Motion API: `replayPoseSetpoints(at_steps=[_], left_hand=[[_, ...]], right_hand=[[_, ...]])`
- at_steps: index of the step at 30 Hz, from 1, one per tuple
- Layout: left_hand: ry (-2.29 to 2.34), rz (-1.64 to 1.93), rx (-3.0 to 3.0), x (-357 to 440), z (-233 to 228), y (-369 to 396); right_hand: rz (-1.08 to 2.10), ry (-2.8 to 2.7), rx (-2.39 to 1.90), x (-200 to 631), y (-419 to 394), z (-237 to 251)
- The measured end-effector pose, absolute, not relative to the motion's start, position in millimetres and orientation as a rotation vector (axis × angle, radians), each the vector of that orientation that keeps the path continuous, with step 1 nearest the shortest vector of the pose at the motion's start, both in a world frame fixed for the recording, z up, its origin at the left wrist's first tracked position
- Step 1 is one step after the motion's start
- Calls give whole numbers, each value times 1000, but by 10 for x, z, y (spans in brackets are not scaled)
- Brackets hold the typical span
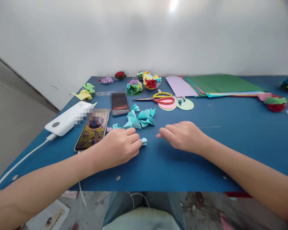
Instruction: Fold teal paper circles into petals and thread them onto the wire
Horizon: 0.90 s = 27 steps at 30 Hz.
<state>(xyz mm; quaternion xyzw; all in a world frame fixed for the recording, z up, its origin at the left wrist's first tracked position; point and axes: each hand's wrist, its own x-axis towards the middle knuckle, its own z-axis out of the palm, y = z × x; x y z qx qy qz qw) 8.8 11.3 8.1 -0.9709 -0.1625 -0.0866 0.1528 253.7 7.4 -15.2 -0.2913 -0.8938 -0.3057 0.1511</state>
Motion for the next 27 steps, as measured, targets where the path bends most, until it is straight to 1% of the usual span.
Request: replayPoseSetpoints(at_steps=[7,12,18,23,27], left_hand=[[-624,-210,-2701,20,117,215],[-729,-184,-2631,-42,151,320],[-959,-333,-2437,-37,124,374],[-989,-477,-2560,-27,39,400],[-1000,-489,-2644,-18,-19,419]], right_hand=[[-888,-2477,-967,2689,269,-155],[-713,-2426,-1097,2724,338,-227],[-516,-2390,-1279,2720,348,-297],[-392,-2426,-1322,2681,324,-310],[-331,-2440,-1320,2651,306,-310]])
